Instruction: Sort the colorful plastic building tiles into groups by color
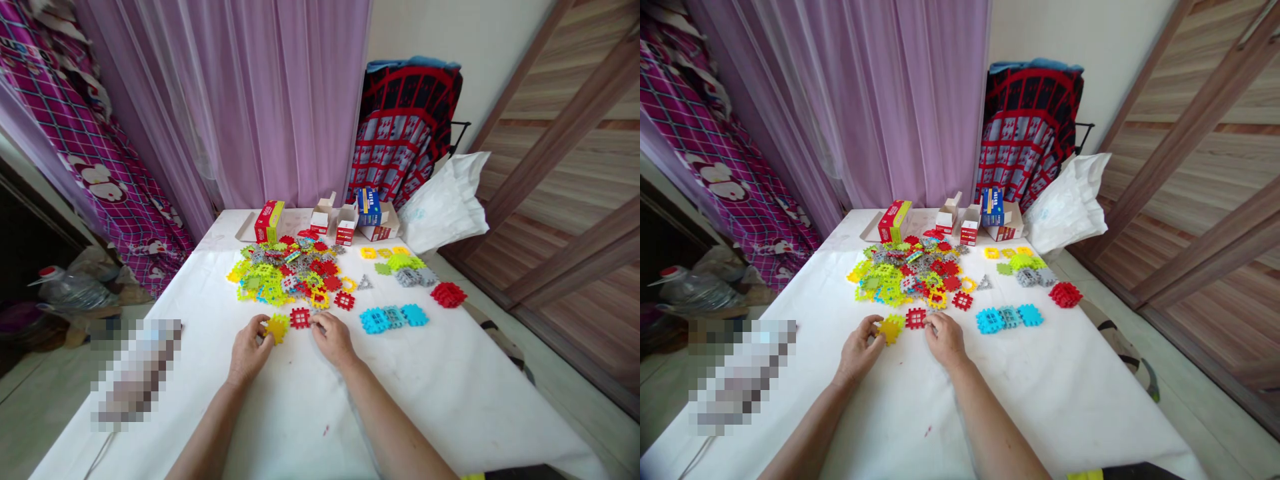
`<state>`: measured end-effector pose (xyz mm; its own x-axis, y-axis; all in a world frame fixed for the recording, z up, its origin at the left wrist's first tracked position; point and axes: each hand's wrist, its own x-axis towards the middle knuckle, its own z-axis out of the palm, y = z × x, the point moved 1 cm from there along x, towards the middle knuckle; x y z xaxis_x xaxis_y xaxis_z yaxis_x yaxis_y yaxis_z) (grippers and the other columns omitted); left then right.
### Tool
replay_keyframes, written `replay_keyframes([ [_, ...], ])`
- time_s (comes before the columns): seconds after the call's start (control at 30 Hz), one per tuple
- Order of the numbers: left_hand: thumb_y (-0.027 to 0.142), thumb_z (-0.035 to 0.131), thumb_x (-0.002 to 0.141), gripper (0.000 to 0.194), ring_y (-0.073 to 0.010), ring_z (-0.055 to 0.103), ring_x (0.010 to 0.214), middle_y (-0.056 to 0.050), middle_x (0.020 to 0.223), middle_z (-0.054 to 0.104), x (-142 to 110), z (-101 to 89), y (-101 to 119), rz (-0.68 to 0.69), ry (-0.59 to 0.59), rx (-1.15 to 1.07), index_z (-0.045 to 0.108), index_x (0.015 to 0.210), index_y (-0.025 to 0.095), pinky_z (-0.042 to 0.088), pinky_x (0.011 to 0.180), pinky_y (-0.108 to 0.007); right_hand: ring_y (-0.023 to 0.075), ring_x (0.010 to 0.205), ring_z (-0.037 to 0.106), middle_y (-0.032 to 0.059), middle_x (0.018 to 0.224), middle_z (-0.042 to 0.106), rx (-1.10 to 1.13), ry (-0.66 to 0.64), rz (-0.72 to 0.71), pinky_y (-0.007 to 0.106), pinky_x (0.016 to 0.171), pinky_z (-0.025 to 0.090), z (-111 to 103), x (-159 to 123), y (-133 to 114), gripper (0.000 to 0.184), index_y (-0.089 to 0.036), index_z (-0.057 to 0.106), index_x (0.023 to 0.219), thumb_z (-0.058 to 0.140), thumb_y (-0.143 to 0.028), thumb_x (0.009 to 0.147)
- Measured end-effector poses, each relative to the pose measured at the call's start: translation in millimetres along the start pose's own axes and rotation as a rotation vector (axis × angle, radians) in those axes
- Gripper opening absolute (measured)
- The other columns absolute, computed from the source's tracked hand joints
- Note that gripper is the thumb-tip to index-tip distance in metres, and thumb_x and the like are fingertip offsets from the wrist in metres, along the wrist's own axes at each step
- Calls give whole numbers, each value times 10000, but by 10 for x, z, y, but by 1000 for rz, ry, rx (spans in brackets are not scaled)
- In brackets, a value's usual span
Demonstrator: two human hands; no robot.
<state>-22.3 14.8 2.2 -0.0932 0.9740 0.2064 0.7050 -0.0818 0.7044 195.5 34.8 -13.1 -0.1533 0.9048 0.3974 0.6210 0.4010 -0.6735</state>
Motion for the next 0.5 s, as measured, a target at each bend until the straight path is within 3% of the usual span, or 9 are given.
replay_keyframes([
  [0.13,338,571,713,186,-161,631,664,37,680,654,-21,42,-26,-73,60,-201,534,865,236,458,646,-269,174,859,643,29,874,702,0,17,-10,286,818,501,5,-4,10,221,-233,670,852,497,-114,783],
  [0.23,428,621,719,282,-137,615,602,29,676,655,-42,108,19,-172,84,-504,495,871,227,450,568,-238,168,851,649,27,878,705,12,32,-16,276,806,510,12,-10,22,224,-238,670,864,493,-123,789],
  [0.37,517,698,645,546,-106,553,510,38,660,620,-57,208,181,-313,45,-757,530,1060,204,397,429,-196,169,820,658,38,881,704,43,64,-27,282,768,529,3,-23,32,222,-222,667,926,481,-171,816],
  [0.5,537,776,504,592,-110,597,556,17,725,627,-29,258,293,-415,4,-864,564,934,191,464,462,-207,176,856,660,54,927,708,37,97,-78,299,810,536,-14,-29,-24,249,-215,650,1033,494,-217,839],
])
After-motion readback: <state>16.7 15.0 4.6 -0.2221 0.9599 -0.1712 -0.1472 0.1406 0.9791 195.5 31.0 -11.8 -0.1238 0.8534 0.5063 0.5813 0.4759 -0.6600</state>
